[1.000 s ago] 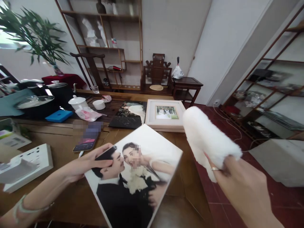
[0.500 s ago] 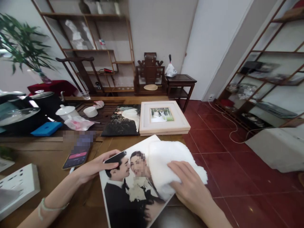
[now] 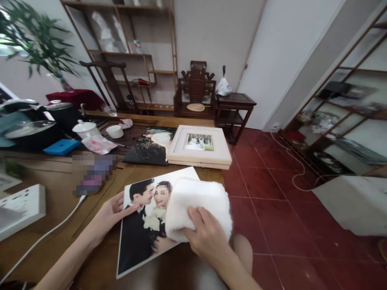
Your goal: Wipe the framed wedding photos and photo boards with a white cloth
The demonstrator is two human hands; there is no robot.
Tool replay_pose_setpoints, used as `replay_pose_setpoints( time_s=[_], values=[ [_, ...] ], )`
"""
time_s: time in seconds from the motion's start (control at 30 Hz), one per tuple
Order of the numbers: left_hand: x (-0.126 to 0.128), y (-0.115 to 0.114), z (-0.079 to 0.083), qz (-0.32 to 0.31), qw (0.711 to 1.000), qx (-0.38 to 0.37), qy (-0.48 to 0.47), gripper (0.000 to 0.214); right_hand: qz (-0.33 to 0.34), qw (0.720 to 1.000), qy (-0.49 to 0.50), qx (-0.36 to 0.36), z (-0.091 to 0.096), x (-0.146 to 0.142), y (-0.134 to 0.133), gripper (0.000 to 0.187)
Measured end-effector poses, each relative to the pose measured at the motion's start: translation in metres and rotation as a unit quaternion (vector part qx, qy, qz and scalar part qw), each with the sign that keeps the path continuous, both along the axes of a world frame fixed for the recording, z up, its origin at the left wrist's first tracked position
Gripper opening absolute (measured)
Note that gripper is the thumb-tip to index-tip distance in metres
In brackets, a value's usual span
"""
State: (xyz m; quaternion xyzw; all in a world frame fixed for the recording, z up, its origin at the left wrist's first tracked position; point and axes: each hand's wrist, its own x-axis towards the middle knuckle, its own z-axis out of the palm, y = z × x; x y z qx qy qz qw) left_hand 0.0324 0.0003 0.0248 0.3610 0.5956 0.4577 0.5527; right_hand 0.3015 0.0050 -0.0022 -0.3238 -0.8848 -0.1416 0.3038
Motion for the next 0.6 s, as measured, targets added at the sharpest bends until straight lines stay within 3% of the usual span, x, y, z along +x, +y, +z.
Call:
replay_pose_setpoints(
  time_s=[0.27,0.47,0.6],
  values=[
    [-0.005,0.003,-0.019,-0.026,0.993,0.048,0.107,0.057,-0.017,0.998,0.042,-0.047,-0.016,0.002,-0.003,0.031],
    [-0.007,0.006,-0.03,0.027,0.963,0.072,0.257,0.053,-0.041,0.998,-0.012,-0.036,-0.013,-0.002,-0.009,0.032],
    [-0.021,0.014,-0.027,-0.025,0.953,0.096,0.287,0.046,-0.048,0.998,-0.006,-0.046,-0.006,-0.008,-0.024,0.033]
  ],
)
